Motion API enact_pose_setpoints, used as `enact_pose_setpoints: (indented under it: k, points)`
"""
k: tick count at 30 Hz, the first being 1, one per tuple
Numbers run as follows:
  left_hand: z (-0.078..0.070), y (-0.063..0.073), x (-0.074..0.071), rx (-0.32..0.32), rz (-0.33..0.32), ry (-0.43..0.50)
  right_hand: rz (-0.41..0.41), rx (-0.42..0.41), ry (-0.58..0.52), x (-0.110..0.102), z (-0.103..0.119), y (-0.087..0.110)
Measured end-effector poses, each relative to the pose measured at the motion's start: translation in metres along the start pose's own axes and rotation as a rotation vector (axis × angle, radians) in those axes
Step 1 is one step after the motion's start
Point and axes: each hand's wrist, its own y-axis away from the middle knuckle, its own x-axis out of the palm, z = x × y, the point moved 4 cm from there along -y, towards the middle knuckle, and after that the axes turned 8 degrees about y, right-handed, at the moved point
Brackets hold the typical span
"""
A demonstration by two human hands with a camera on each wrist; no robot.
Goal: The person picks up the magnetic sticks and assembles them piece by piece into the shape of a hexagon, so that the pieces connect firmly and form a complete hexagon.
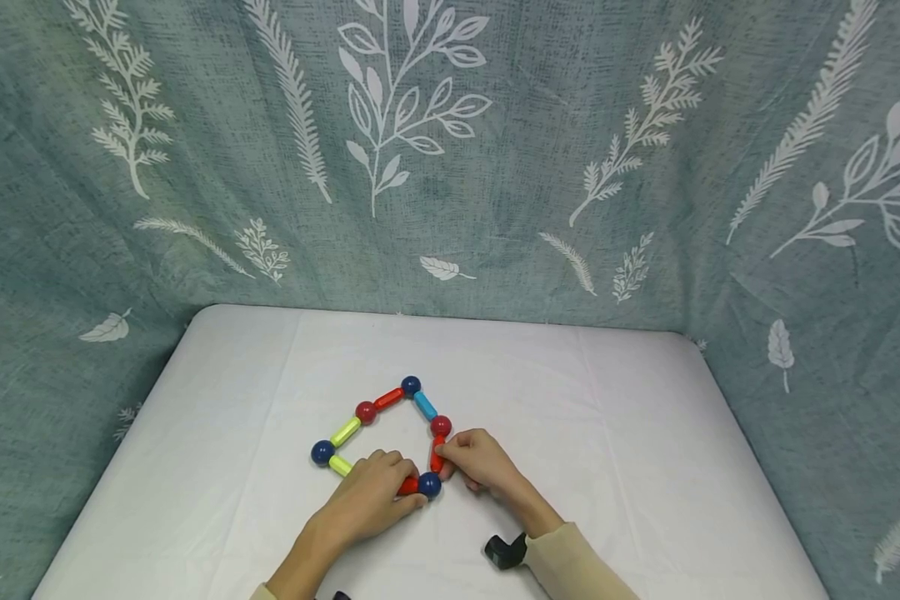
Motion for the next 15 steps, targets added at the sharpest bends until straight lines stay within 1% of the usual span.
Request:
enact_pose_setpoints:
  k: [8, 15]
  points:
    - [-0.0001, -0.0006, 0.0008, 0.002, -0.016, -0.016, -0.027, 0.003, 0.012, 0.0033, -0.0011, 0.0002]
    - [0.0008, -0.0013, 0.0032, 0.005, -0.021, -0.038, -0.037, -0.013, 0.051, 0.0037, 0.0020, 0.0019]
